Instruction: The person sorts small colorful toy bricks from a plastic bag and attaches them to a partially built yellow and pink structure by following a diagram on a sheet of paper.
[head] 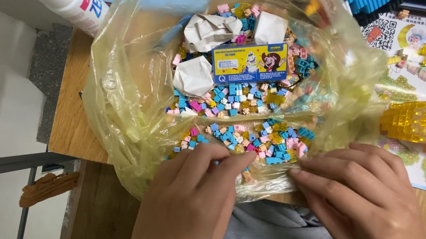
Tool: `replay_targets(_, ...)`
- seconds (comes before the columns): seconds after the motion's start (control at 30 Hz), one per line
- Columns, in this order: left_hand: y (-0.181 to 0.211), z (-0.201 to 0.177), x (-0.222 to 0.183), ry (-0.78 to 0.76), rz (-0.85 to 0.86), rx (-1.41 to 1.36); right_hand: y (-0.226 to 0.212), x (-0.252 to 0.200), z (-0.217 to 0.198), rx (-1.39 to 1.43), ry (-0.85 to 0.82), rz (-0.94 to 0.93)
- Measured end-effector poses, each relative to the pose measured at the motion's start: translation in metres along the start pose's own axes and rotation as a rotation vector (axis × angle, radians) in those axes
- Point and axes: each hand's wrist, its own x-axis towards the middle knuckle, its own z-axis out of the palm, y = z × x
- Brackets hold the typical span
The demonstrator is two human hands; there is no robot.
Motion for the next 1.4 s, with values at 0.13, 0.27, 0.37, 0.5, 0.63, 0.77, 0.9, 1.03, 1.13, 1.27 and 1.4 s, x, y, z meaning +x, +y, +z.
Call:
replay_targets(0.13, 0.000, 0.004, -0.004, -0.074, -0.043, -0.024, -0.001, -0.002, 0.002, 0.036, 0.017, 0.040)
replay_targets(0.27, -0.002, 0.009, -0.006, -0.097, -0.053, -0.019, 0.000, -0.003, 0.001, 0.053, -0.003, 0.057)
replay_targets(0.37, -0.005, 0.014, -0.008, -0.080, -0.059, 0.007, 0.000, -0.006, 0.004, 0.034, -0.021, 0.067)
replay_targets(0.5, -0.004, 0.013, -0.009, -0.064, -0.066, 0.002, -0.007, -0.003, 0.002, -0.046, -0.019, 0.139)
replay_targets(0.63, -0.005, 0.014, -0.010, -0.102, -0.075, 0.007, -0.011, 0.009, 0.002, -0.142, 0.023, 0.152)
replay_targets(0.77, -0.005, 0.014, -0.009, -0.080, -0.063, -0.003, -0.012, 0.028, 0.008, -0.187, -0.052, 0.154)
replay_targets(0.9, -0.006, 0.014, -0.008, -0.061, -0.053, 0.005, -0.015, 0.034, 0.011, -0.173, -0.062, 0.170)
replay_targets(1.03, -0.006, 0.015, -0.008, -0.055, -0.048, 0.007, -0.017, 0.036, 0.013, -0.167, -0.066, 0.178)
replay_targets(1.13, -0.007, 0.015, -0.009, -0.052, -0.046, -0.002, -0.016, 0.037, 0.014, -0.118, -0.099, 0.214)
replay_targets(1.27, -0.007, 0.014, -0.008, -0.060, -0.045, -0.002, -0.015, 0.038, 0.015, -0.093, -0.120, 0.240)
replay_targets(1.4, -0.007, 0.013, -0.009, -0.090, -0.059, -0.007, -0.013, 0.035, 0.015, 0.006, -0.124, 0.292)
